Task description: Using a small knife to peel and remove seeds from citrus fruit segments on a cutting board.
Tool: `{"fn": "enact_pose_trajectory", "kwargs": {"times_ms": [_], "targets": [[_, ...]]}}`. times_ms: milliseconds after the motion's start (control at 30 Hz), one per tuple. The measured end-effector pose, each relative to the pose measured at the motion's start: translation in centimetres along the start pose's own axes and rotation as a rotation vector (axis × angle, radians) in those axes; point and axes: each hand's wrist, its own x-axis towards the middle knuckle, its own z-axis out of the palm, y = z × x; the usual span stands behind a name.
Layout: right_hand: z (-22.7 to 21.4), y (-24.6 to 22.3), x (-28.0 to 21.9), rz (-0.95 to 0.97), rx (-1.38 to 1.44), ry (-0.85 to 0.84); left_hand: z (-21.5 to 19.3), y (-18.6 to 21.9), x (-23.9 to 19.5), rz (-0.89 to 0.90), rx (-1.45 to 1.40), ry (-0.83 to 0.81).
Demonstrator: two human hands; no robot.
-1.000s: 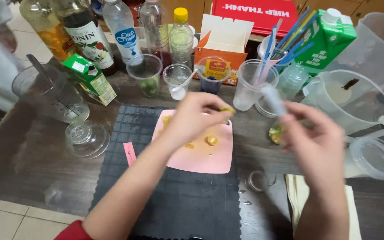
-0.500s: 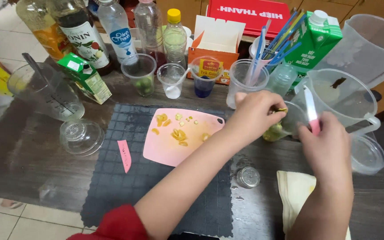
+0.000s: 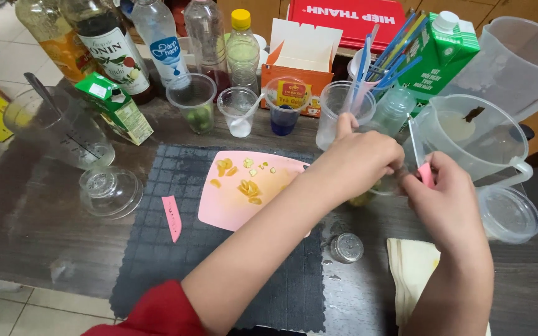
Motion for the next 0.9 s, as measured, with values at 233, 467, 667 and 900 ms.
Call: {"fn": "enact_pose_trajectory", "kwargs": {"times_ms": [233, 467, 667, 900], "targets": [[0.2, 0.7, 0.6, 0.013, 0.125, 0.031, -4.5, -0.9, -2.5, 0.014, -0.094, 0.045], [0.3, -0.1, 0.5, 0.043, -0.002, 0.1, -11.0, -6.0, -11.4, -0.193, -0.067, 0.133], [1.1, -0.6, 0.6, 0.047, -0.034, 0.103, -9.6, -10.8, -14.9, -0.588, 0.049, -0.116], [1.4, 0.8, 0.5, -0.044, -0.178, 0.255, -6.1, -12.0, -14.7, -0.572, 0.091, -0.106]]}}
